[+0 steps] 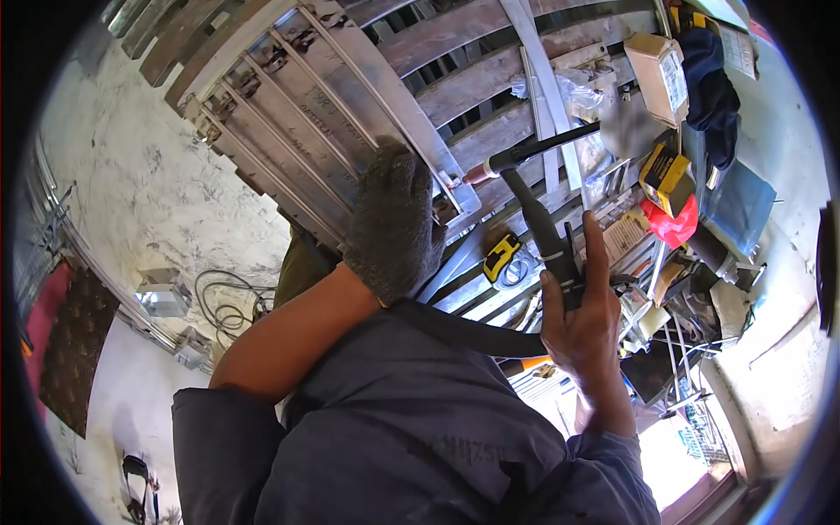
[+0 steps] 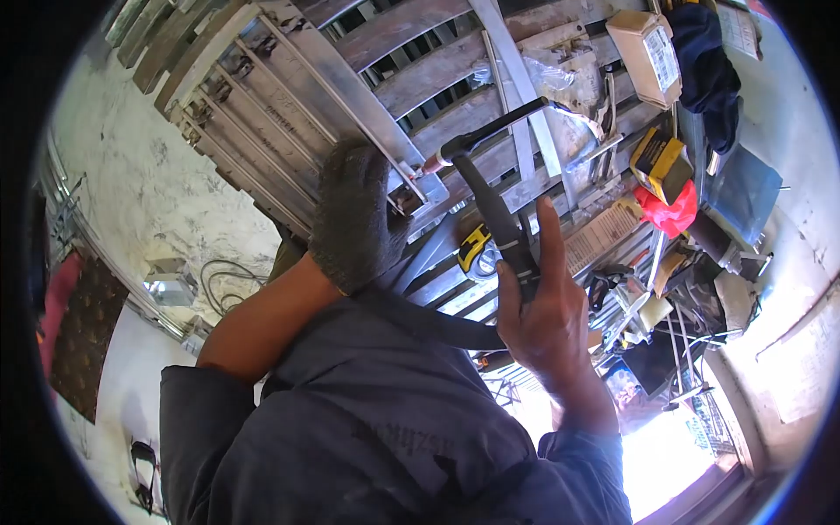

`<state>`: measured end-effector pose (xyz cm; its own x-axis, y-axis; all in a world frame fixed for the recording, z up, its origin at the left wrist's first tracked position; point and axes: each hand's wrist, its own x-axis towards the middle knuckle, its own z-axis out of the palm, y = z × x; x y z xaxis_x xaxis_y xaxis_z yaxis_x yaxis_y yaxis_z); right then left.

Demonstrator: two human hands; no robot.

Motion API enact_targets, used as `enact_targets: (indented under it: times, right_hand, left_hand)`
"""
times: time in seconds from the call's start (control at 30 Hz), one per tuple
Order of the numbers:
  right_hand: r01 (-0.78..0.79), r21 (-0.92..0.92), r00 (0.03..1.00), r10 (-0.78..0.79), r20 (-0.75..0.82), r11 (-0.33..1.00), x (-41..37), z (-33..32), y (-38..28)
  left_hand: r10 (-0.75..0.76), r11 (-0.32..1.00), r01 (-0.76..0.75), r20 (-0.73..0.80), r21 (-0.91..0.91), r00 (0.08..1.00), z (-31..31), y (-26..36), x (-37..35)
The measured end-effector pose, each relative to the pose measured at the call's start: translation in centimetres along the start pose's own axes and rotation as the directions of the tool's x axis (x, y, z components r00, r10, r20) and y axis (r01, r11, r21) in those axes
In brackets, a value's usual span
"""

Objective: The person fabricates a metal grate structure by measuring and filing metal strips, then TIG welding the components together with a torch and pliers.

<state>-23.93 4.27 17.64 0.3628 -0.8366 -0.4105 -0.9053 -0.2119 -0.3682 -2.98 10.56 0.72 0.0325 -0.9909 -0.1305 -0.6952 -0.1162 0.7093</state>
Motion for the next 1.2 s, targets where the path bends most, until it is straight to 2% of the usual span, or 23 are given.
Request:
enact_targets:
  times: [0.2,0.37,0.43,0.5,0.53,0.67,0.73,0.8,0.83,0.87,0.97,1.0,1.1,1.17,1.2]
  right_hand:
    - [-0.047,0.117,0.999,0.048,0.001,0.992,-0.7,0.9,1.8]
    - [-0.004,0.178,0.984,0.035,-0.173,0.984,-3.7,2.5,3.5]
    - [0.023,0.199,0.958,0.036,-0.286,0.98,-5.3,2.8,3.3]
    - [-0.153,0.317,0.925,0.249,-0.288,0.936,-8.3,2.8,2.6]
    - [-0.235,0.381,0.893,0.354,-0.279,0.894,-9.9,2.9,2.3]
    - [-0.259,0.49,0.728,0.502,-0.467,0.832,-15.4,5.0,2.4]
    - [-0.223,0.514,0.616,0.528,-0.584,0.828,-17.3,6.4,2.6]
    - [-0.332,0.66,0.526,0.713,-0.463,0.674,-19.3,6.0,0.9]
    - [-0.284,0.731,0.486,0.75,-0.448,0.621,-19.9,6.5,0.2]
    - [-0.259,0.735,0.448,0.752,-0.484,0.627,-20.7,7.5,-0.1]
    - [-0.266,0.798,0.307,0.832,-0.462,0.541,-22.0,8.6,-2.8]
    - [-0.218,0.806,0.266,0.828,-0.493,0.55,-22.1,8.8,-4.0]
    - [-0.257,0.772,0.107,0.811,-0.575,0.581,-23.3,11.5,-6.8]
    - [-0.2,0.842,0.018,0.861,-0.508,0.5,-23.8,12.2,-10.1]
    - [-0.228,0.843,-0.008,0.865,-0.502,0.487,-24.0,12.6,-11.7]
  left_hand:
    - [0.014,0.999,-0.012,-0.061,0.038,0.998,0.6,0.0,-0.1]
    - [0.093,0.993,-0.087,-0.076,0.075,0.993,0.4,-0.3,-0.1]
    - [0.113,0.989,-0.109,-0.037,0.099,0.993,-0.3,-0.1,0.3]
    - [0.14,0.98,-0.141,0.016,0.137,0.99,-1.3,0.5,0.4]
    - [0.152,0.974,-0.158,0.048,0.163,0.987,-1.7,0.7,0.4]
    - [0.24,0.944,-0.278,0.206,0.178,0.949,-4.4,0.5,0.4]
    - [0.385,0.894,-0.424,0.234,0.147,0.893,-6.3,0.0,1.0]
    - [0.493,0.831,-0.538,0.26,0.143,0.831,-7.7,-1.2,1.3]
    - [0.532,0.799,-0.582,0.272,0.155,0.802,-8.3,-2.0,1.4]
    - [0.57,0.764,-0.624,0.283,0.163,0.772,-8.6,-2.7,1.7]
    - [0.604,0.728,-0.674,0.348,0.124,0.717,-9.2,-3.0,2.7]
    - [0.634,0.691,-0.712,0.37,0.121,0.679,-9.2,-3.0,3.1]
    - [0.709,0.594,-0.8,0.411,0.089,0.573,-8.3,-2.9,4.9]
    - [0.748,0.54,-0.839,0.418,0.069,0.516,-7.3,-3.8,5.9]
    - [0.74,0.54,-0.839,0.439,0.064,0.509,-7.0,-4.3,6.4]
